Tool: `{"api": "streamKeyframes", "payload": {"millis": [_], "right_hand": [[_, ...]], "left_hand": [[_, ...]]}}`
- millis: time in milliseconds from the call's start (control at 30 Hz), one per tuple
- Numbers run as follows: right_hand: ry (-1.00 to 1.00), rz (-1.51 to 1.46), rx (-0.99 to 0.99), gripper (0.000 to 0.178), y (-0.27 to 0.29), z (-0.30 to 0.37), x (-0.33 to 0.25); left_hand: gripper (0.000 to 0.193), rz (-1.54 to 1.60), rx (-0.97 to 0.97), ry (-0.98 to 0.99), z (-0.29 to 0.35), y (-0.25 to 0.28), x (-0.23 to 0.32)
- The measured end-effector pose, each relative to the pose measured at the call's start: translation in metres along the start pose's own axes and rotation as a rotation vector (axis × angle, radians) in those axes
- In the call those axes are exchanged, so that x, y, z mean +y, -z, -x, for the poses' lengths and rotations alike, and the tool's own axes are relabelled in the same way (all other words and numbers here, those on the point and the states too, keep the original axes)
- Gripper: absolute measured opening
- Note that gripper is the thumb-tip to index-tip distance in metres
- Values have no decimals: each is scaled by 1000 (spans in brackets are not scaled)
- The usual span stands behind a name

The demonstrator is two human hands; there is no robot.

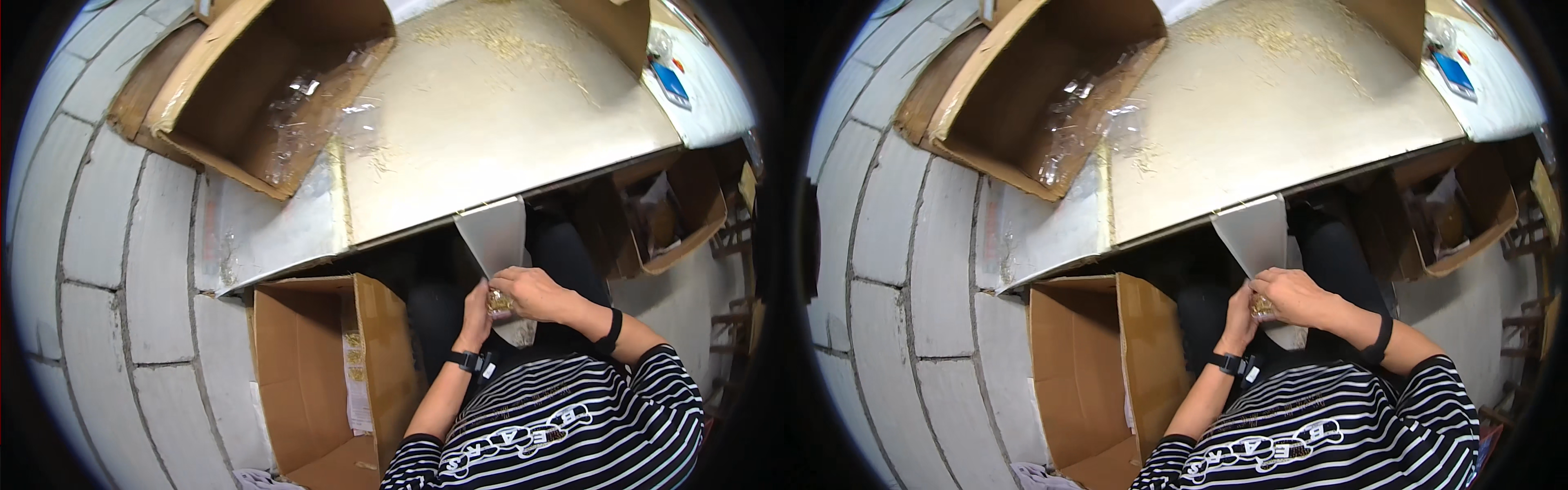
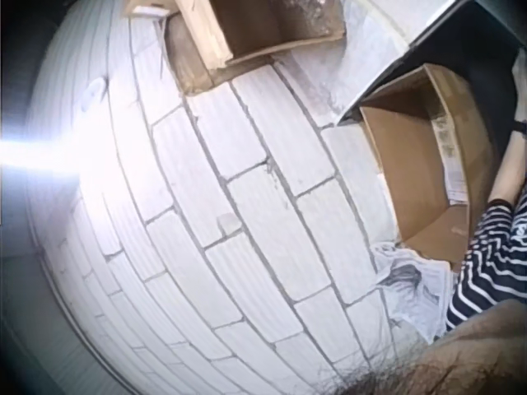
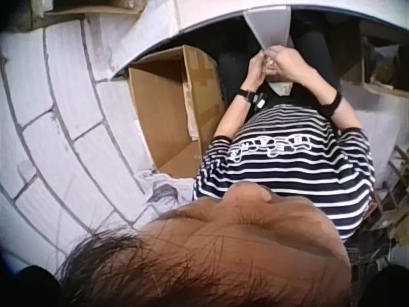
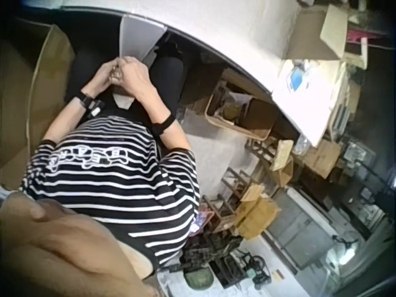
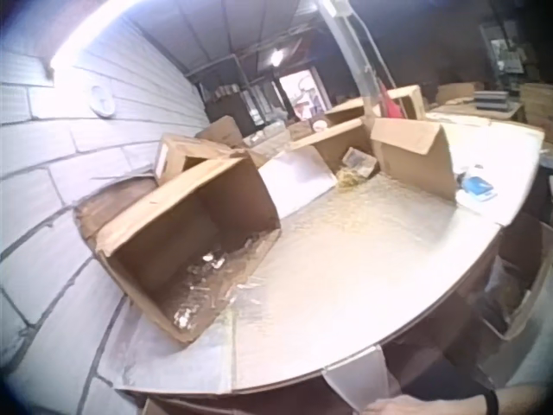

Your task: The person scoops small yellow items from a table into a clear plastic container using a small scoop and places the container into a cardboard box. The person repeats this process multiple times, handling the items and containers one at a time.

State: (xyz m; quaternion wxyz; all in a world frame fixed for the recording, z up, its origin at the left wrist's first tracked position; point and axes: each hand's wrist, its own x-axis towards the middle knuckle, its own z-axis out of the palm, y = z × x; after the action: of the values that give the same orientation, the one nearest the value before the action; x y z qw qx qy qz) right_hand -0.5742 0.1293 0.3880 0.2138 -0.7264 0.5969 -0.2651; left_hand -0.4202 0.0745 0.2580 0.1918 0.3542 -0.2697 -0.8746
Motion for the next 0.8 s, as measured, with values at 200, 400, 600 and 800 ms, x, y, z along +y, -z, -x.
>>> {"api": "streamKeyframes", "payload": {"millis": [200,400,600,800], "right_hand": [[220,49,261,25,48,-129,-3],[132,259,33,35,36,-282,41],[316,396,-216,46,40,-277,42],[146,163,-4,37,70,-158,48]], "left_hand": [[22,-66,96,15,7,15,1],[25,-38,69,31,-2,20,8],[27,1,50,-2,0,27,9],[34,36,51,2,-7,27,8]]}}
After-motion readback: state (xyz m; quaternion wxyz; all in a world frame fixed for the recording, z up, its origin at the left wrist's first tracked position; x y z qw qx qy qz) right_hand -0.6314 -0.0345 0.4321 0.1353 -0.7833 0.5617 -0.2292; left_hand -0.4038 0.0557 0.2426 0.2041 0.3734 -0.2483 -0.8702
